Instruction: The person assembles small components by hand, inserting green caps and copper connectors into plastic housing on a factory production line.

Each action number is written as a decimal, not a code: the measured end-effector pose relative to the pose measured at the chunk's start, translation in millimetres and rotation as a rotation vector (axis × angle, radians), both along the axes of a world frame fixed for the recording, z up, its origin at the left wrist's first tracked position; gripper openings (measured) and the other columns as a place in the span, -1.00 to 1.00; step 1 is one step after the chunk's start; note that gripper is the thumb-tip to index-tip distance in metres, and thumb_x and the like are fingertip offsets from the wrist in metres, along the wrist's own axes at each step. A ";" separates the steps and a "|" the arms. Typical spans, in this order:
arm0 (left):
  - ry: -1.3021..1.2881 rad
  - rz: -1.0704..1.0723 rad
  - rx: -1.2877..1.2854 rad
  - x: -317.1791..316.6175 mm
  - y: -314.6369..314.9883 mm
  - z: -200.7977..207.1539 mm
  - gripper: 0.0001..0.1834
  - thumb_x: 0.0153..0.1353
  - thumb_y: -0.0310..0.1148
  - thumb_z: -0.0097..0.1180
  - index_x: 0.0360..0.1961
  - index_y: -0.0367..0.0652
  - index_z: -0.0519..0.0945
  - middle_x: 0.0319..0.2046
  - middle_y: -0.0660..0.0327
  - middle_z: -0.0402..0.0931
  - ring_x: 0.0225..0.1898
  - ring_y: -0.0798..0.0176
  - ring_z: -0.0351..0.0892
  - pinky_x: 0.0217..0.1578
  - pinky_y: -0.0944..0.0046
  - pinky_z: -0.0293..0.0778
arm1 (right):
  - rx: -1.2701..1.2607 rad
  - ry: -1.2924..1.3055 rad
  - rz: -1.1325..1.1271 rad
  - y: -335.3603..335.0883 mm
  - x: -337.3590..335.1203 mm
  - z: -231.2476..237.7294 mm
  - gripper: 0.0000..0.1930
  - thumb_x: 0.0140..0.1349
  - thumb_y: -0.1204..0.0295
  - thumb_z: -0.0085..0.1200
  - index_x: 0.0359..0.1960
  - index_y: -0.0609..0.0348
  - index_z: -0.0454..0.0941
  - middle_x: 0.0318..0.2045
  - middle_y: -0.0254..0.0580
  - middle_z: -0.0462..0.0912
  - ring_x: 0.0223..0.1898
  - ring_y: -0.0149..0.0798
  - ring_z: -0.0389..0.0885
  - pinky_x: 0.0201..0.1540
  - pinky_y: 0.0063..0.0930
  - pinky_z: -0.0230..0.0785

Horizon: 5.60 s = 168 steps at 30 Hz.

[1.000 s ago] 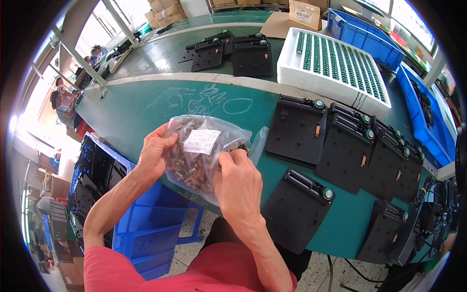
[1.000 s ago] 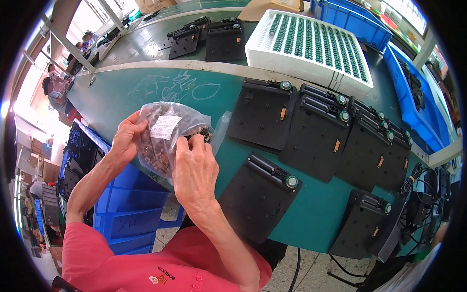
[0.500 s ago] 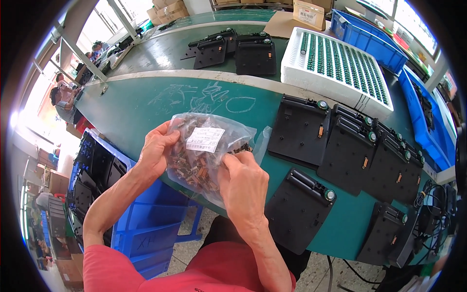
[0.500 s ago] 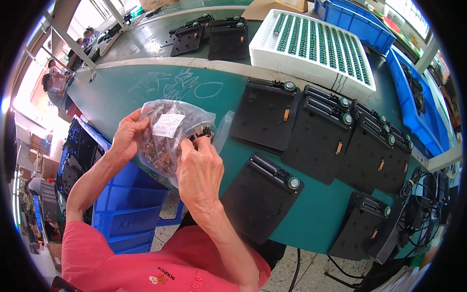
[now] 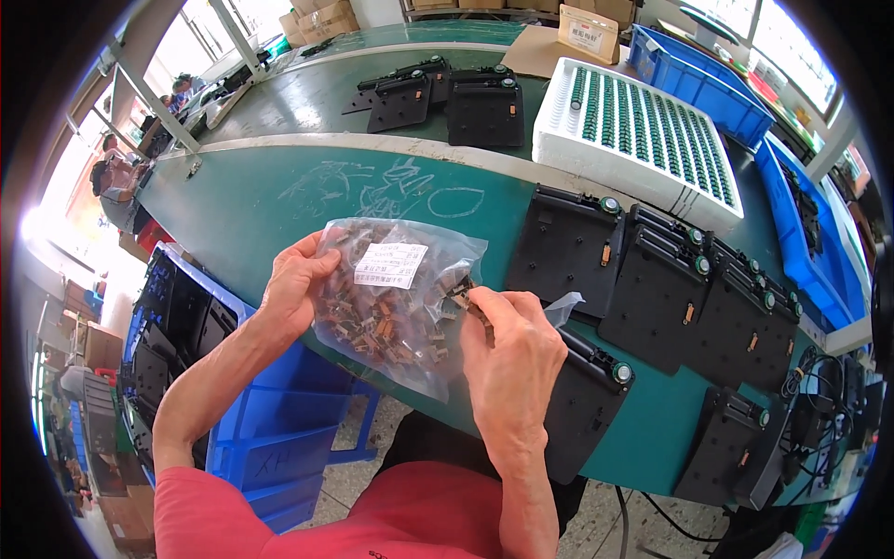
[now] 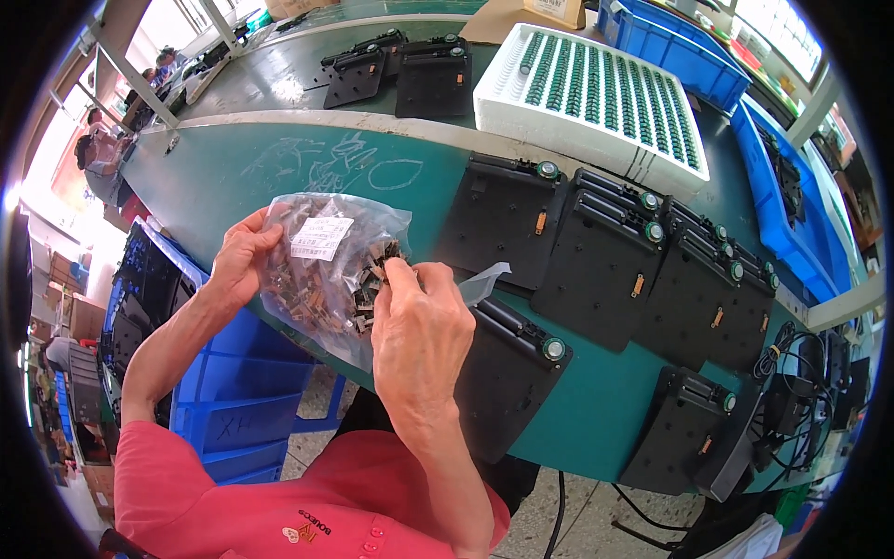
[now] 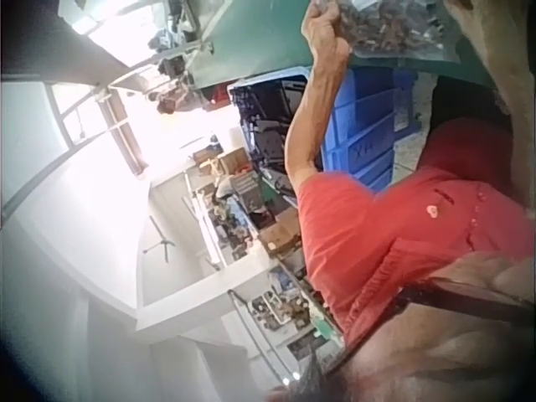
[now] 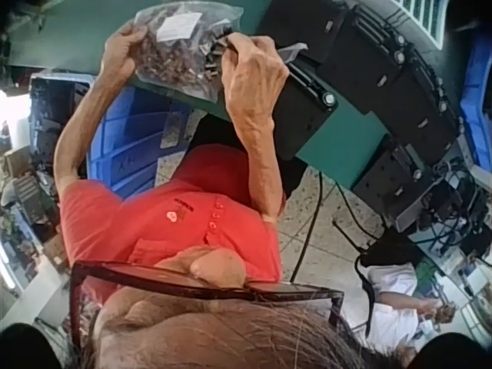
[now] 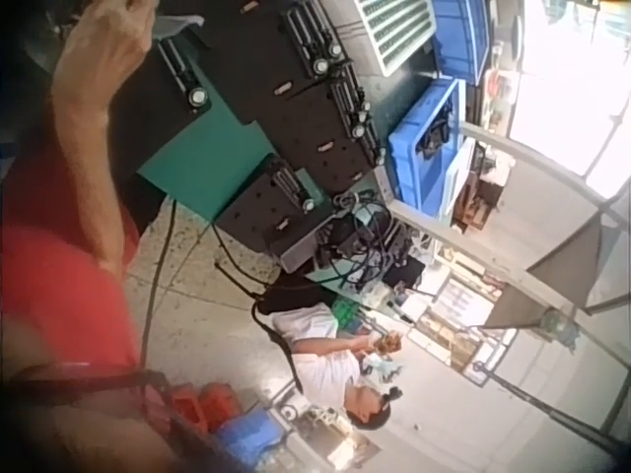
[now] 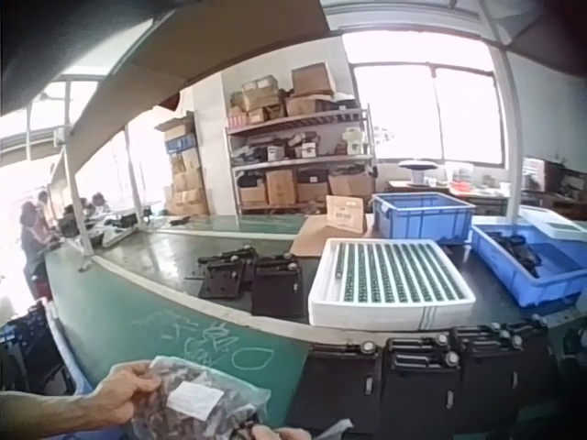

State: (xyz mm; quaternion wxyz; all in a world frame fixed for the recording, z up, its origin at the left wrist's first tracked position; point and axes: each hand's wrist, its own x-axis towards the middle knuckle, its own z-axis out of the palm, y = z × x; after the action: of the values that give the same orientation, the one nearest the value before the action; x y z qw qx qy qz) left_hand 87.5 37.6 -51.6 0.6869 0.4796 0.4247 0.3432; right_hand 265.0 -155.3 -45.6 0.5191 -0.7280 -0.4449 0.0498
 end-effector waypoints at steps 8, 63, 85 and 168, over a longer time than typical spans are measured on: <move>-0.013 -0.044 0.032 1.1 6.4 -8.9 -0.60 0.22 -0.63 0.03 0.12 -0.31 0.48 -0.07 0.16 0.59 -0.10 0.31 0.57 0.01 0.29 0.47 | 0.073 0.153 -0.036 -31.5 21.0 20.7 -0.76 -0.03 0.68 0.25 -0.26 0.23 0.68 -0.34 -0.16 0.68 -0.46 -0.36 0.66 -0.41 -0.58 0.53; 0.120 -0.933 1.932 116.6 -188.1 0.0 -0.74 -0.11 -0.38 0.18 -0.42 -0.40 0.61 -0.36 -0.02 0.54 -0.40 0.21 0.48 -0.56 0.37 0.31 | -0.335 -0.220 -0.457 -136.4 56.8 -7.7 -0.80 -0.02 0.55 0.28 -0.29 0.16 0.64 -0.38 -0.24 0.47 -0.31 -0.17 0.44 -0.31 -0.34 0.34; 0.191 -0.975 1.961 119.9 -192.1 0.6 -0.77 -0.08 -0.41 0.17 -0.40 -0.37 0.63 -0.38 -0.01 0.53 -0.38 0.20 0.50 -0.58 0.42 0.32 | 0.160 0.213 -0.584 -137.2 53.6 4.2 -0.84 0.11 0.72 0.14 -0.27 0.28 0.62 -0.34 -0.26 0.62 -0.41 -0.49 0.56 -0.39 -0.62 0.43; 0.107 -0.906 1.911 113.2 -197.4 -9.5 -0.71 -0.07 -0.40 0.10 -0.40 -0.46 0.63 -0.31 -0.18 0.57 -0.30 0.09 0.52 -0.48 0.32 0.38 | -0.103 -0.183 -0.489 -122.9 27.5 -30.5 -0.84 0.02 0.66 0.29 -0.37 0.19 0.61 -0.31 -0.24 0.56 -0.51 -0.47 0.48 -0.64 -0.66 0.21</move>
State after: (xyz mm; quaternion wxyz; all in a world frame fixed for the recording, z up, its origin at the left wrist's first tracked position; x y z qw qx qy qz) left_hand 200.7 -159.9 -61.1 0.0685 0.9489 -0.2107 0.2249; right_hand 292.5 -278.2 -76.0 0.4354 -0.8409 -0.2978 -0.1206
